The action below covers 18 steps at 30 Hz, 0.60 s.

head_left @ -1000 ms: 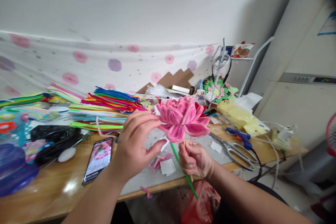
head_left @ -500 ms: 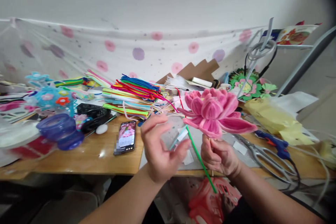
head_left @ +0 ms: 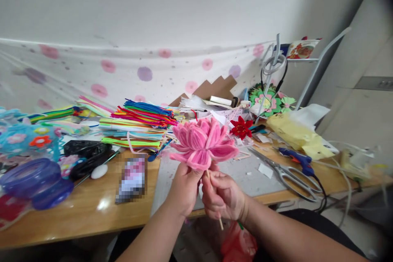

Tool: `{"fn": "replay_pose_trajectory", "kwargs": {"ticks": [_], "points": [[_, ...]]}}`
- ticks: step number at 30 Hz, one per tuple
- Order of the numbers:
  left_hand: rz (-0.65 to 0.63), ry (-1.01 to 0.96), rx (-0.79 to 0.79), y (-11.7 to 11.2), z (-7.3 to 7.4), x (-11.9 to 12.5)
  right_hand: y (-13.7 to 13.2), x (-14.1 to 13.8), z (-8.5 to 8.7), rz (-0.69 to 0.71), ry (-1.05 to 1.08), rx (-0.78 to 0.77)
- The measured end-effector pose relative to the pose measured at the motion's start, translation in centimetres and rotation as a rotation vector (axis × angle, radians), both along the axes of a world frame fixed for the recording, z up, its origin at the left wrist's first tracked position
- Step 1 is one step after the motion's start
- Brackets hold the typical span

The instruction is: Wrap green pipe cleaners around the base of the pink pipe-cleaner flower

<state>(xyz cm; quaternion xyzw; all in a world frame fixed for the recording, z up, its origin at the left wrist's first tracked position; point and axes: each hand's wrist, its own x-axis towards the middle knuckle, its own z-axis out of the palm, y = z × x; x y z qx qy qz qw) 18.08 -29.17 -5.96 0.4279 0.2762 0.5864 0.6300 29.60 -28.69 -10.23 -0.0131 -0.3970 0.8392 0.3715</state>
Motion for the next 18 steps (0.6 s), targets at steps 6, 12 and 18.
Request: {"fn": "replay_pose_trajectory", "kwargs": {"ticks": [6,12,18], "points": [[-0.025,-0.054,-0.052,-0.2,1.1,0.1,-0.3,-0.7,0.9,0.008,0.066,-0.014],[-0.209,-0.108,-0.161,0.4,1.2,-0.9,-1.4,-1.0,2.2,0.052,0.128,-0.036],[-0.224,-0.170,-0.148,0.8,0.5,-0.9,-1.7,-1.2,2.4,0.066,0.161,-0.041]]}}
